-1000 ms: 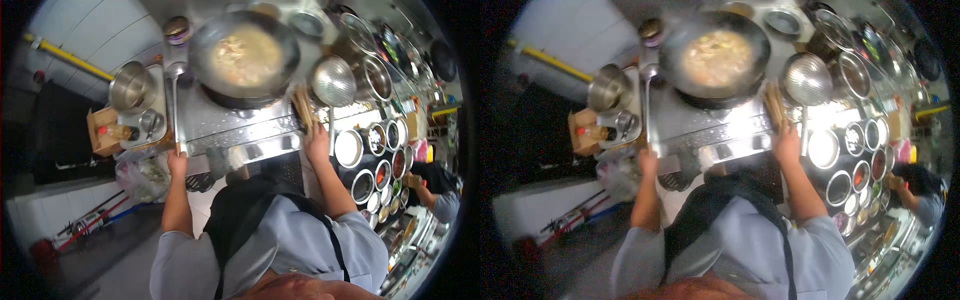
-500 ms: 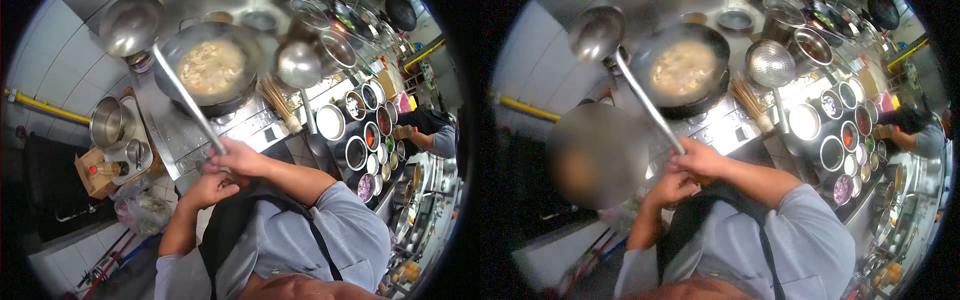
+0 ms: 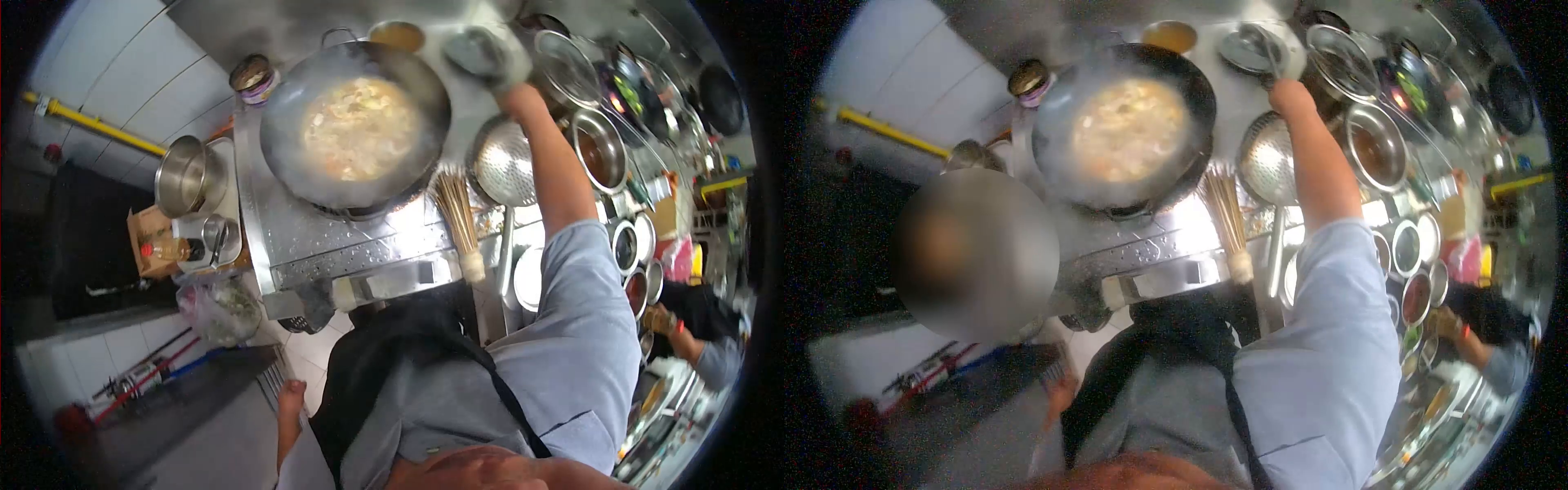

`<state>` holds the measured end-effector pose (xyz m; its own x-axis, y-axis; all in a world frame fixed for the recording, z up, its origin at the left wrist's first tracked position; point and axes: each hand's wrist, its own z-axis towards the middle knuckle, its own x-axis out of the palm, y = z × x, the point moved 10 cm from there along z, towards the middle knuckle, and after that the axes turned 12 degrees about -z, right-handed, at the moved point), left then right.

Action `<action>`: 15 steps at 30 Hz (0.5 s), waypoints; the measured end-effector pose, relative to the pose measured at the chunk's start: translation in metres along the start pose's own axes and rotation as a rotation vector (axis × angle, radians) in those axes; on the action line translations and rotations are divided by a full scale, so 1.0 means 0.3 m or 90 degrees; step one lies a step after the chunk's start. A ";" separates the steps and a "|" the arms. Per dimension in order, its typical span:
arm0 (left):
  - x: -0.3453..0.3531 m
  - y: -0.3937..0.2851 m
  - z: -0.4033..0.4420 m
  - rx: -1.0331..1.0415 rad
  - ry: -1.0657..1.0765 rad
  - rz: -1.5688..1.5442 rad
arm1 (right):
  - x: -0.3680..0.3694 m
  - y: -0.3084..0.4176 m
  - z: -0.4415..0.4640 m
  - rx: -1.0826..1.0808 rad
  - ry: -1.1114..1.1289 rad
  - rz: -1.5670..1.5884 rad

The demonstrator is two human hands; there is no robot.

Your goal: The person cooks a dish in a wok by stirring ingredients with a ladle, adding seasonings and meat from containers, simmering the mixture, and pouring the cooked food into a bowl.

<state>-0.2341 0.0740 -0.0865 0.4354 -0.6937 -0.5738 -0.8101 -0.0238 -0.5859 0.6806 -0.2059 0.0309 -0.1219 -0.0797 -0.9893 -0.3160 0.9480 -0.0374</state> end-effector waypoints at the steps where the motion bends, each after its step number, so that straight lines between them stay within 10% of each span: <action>1: 0.020 0.082 -0.087 -0.153 -0.014 -0.021 | 0.091 -0.015 0.144 -0.048 -0.027 -0.095; 3: 0.055 0.241 -0.314 -0.459 -0.029 -0.064 | 0.169 0.030 0.281 -0.076 -0.069 -0.152; 4: 0.093 0.330 -0.356 -0.463 0.005 -0.053 | 0.192 0.032 0.281 -0.025 0.136 0.037; 5: 0.146 0.428 -0.349 -0.371 0.061 -0.017 | 0.221 0.039 0.228 0.032 0.344 0.222; 9: 0.323 0.553 -0.361 -0.193 0.202 0.065 | 0.053 0.030 0.058 0.079 0.448 0.819; 13: 0.394 0.493 -0.264 -0.046 0.273 0.097 | -0.045 -0.104 0.014 0.059 0.342 0.644; 15: 0.464 0.261 -0.231 0.450 0.353 0.253 | -0.175 -0.107 -0.104 0.030 0.299 0.559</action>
<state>-0.2641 -0.0743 -0.1725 -0.2105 -0.8018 -0.5592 -0.3576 0.5956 -0.7193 0.6678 -0.2418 0.0884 -0.6582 0.5511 -0.5129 0.1008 0.7396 0.6654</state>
